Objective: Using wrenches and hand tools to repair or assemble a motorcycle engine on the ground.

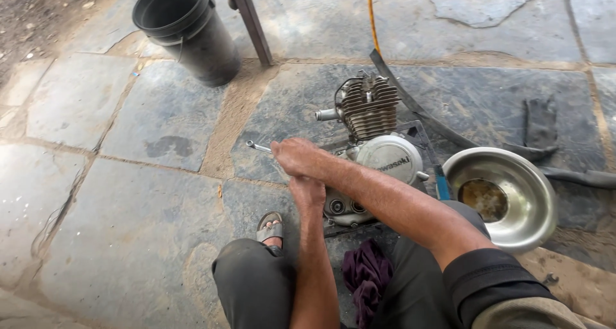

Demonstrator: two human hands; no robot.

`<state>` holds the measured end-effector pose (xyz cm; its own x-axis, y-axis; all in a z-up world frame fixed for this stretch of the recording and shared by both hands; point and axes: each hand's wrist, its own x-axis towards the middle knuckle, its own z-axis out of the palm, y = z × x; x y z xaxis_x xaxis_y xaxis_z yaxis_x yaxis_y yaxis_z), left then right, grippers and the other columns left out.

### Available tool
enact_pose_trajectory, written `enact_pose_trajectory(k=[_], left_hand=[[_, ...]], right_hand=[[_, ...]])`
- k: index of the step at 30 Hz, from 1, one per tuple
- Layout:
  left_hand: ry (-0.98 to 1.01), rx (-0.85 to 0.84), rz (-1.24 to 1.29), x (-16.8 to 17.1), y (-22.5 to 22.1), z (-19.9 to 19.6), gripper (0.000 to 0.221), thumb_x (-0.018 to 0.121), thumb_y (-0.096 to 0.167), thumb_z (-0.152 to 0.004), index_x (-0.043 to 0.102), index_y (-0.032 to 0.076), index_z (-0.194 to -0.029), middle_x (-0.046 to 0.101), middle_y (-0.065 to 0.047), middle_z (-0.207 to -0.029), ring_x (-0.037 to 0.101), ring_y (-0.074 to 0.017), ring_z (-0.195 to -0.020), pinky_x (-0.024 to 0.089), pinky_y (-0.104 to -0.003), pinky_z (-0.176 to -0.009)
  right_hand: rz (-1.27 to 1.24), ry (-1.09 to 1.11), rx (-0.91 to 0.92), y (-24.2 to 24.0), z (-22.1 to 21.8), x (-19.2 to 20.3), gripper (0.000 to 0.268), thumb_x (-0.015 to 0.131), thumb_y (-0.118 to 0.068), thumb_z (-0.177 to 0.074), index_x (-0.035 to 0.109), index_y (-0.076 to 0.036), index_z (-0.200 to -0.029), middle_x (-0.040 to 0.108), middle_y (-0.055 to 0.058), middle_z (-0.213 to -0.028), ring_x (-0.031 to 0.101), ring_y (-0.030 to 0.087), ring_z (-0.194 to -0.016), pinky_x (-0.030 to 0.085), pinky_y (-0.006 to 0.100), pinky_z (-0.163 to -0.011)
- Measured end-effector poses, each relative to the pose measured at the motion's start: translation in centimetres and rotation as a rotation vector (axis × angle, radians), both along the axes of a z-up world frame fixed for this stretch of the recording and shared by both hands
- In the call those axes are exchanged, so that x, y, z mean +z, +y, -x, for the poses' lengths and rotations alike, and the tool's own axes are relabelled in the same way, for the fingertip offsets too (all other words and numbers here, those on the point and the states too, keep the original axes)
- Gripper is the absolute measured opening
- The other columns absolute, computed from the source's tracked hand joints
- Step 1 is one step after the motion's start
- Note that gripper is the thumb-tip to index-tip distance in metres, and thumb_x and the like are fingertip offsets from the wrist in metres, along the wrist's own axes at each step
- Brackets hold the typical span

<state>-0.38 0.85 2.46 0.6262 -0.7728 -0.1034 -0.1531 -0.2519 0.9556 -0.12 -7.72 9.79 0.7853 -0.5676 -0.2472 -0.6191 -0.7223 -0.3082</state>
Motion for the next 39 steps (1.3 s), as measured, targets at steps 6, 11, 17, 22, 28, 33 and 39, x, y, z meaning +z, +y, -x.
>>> enact_pose_trajectory(k=[6, 11, 17, 22, 28, 33, 39], left_hand=[[0.029, 0.017, -0.298, -0.4, -0.6, -0.4, 0.041, 0.065, 0.035, -0.101, 0.073, -0.004, -0.093, 0.071, -0.019, -0.076, 0.064, -0.0256, -0.067, 0.045, -0.043, -0.052], [0.071, 0.044, -0.215, 2.6, 0.4, 0.3, 0.026, 0.071, 0.024, -0.089, 0.079, 0.001, -0.099, 0.077, -0.015, -0.084, 0.07, -0.0218, -0.075, 0.053, -0.039, -0.065], [0.141, -0.009, -0.142, 2.8, 0.5, 0.1, 0.032, 0.073, 0.026, -0.087, 0.081, 0.004, -0.108, 0.08, -0.014, -0.092, 0.073, -0.0213, -0.081, 0.056, -0.04, -0.073], [-0.015, 0.001, -0.015, -1.2, 0.0, -0.1, 0.034, 0.071, 0.033, -0.093, 0.081, 0.003, -0.105, 0.075, -0.011, -0.084, 0.068, -0.0184, -0.072, 0.052, -0.039, -0.064], [0.21, 0.189, 0.422, -3.5, 0.0, 0.7, 0.037, 0.055, 0.033, -0.107, 0.078, 0.003, -0.106, 0.06, 0.001, -0.076, 0.046, -0.0086, -0.068, 0.038, -0.03, -0.057], [0.415, 0.198, 0.432, -4.5, -0.4, 0.5, 0.03, 0.062, 0.025, -0.106, 0.08, 0.001, -0.108, 0.07, -0.003, -0.083, 0.062, -0.0098, -0.077, 0.052, -0.029, -0.072], [0.375, 0.136, 0.248, -1.3, 0.7, 0.5, 0.022, 0.07, 0.015, -0.087, 0.079, 0.003, -0.103, 0.076, -0.005, -0.085, 0.069, -0.0111, -0.078, 0.057, -0.029, -0.071]], right_hand=[[-0.12, 0.135, -0.059, -1.9, -0.7, -2.2, 0.022, 0.061, -0.015, -0.1, 0.063, -0.003, -0.119, 0.065, 0.009, -0.088, 0.061, 0.015, -0.073, 0.059, 0.033, -0.062], [-0.285, 0.019, -0.453, -5.6, 1.3, -3.7, 0.024, 0.064, -0.009, -0.098, 0.063, 0.001, -0.12, 0.067, 0.012, -0.094, 0.064, 0.016, -0.073, 0.058, 0.029, -0.056], [-0.553, -0.31, -0.855, -7.3, 5.4, -2.5, 0.017, 0.074, -0.012, -0.091, 0.075, 0.004, -0.098, 0.068, 0.014, -0.081, 0.062, 0.019, -0.063, 0.048, 0.029, -0.046], [-0.397, -0.457, -0.841, -9.1, 5.4, -3.0, 0.015, 0.073, -0.01, -0.09, 0.07, 0.004, -0.095, 0.068, 0.01, -0.074, 0.065, 0.017, -0.054, 0.052, 0.034, -0.043], [-0.28, -0.57, -0.528, -6.1, 4.6, 2.3, 0.025, 0.065, -0.018, -0.102, 0.055, -0.003, -0.12, 0.069, 0.009, -0.092, 0.073, 0.016, -0.072, 0.058, 0.033, -0.053], [-0.147, -0.28, -0.268, -3.6, 2.9, 3.3, 0.028, 0.061, -0.019, -0.105, 0.055, -0.001, -0.125, 0.067, 0.013, -0.094, 0.07, 0.019, -0.075, 0.058, 0.035, -0.058], [0.021, -0.012, -0.105, -2.7, 2.1, 1.3, 0.032, 0.06, -0.021, -0.106, 0.054, 0.003, -0.127, 0.067, 0.017, -0.09, 0.067, 0.021, -0.076, 0.056, 0.036, -0.057]])
